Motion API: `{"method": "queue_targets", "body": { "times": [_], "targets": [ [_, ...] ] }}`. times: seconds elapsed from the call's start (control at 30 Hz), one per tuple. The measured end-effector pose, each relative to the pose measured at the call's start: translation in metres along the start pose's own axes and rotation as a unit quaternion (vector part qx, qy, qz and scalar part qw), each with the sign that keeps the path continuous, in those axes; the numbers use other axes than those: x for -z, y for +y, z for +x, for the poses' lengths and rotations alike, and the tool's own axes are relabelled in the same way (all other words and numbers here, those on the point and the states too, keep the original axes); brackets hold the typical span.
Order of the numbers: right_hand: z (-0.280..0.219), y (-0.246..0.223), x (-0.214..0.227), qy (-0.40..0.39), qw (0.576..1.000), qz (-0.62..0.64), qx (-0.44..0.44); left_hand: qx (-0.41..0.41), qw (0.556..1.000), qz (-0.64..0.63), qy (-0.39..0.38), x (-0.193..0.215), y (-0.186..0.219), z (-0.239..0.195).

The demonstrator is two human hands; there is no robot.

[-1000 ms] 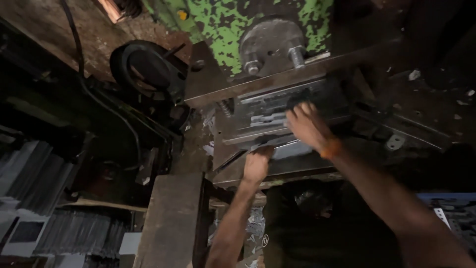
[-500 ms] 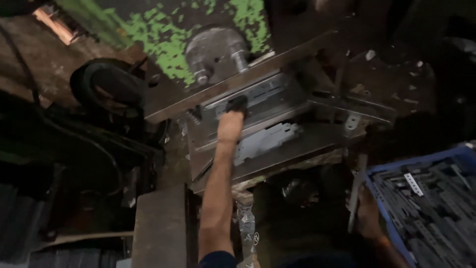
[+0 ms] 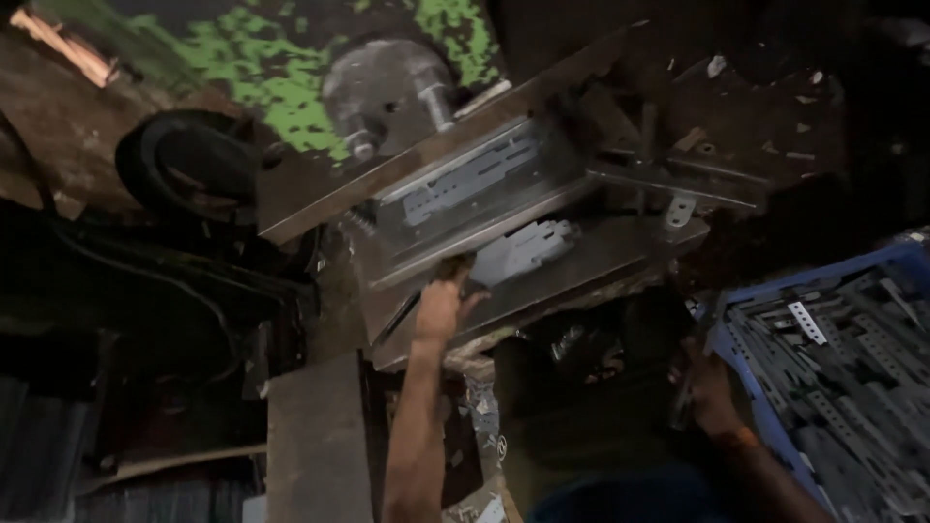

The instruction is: Manually loading metal brackets into a stamping machine for processing and stacking them.

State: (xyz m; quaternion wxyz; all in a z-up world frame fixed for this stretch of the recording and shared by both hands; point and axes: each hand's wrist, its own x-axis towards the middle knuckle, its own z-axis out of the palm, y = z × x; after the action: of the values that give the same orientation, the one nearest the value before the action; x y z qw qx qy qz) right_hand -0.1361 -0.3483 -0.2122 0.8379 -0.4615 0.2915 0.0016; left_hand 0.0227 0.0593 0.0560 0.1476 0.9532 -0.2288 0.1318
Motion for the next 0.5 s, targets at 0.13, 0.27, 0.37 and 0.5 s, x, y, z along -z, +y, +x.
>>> {"method": "queue_targets", "body": {
  "times": [0.13, 0.27, 0.37, 0.5],
  "targets": [
    [0.094, 0.076, 0.091, -0.151, 0.947, 0.263, -0.104, 0.046, 0.985, 0.057, -0.159, 0.028, 0.015, 0.013],
    [-0.030, -0.091, -0.055, 0.018, 0.972, -0.177, 0.151, 0.038, 0.990, 0.041, -0.126, -0.007, -0.023, -0.005],
    [-0.038, -0.140, -0.094, -0.035, 0.872, -0.311, 0.376, 0.001, 1.000, 0.015, -0.020, -0.016, -0.030, -0.017],
    [-0.027, -0.181, -0.149, -0.062, 0.674, -0.540, 0.500, 0.090, 0.978, 0.130, -0.139, -0.013, -0.013, -0.010]
  ]
}}
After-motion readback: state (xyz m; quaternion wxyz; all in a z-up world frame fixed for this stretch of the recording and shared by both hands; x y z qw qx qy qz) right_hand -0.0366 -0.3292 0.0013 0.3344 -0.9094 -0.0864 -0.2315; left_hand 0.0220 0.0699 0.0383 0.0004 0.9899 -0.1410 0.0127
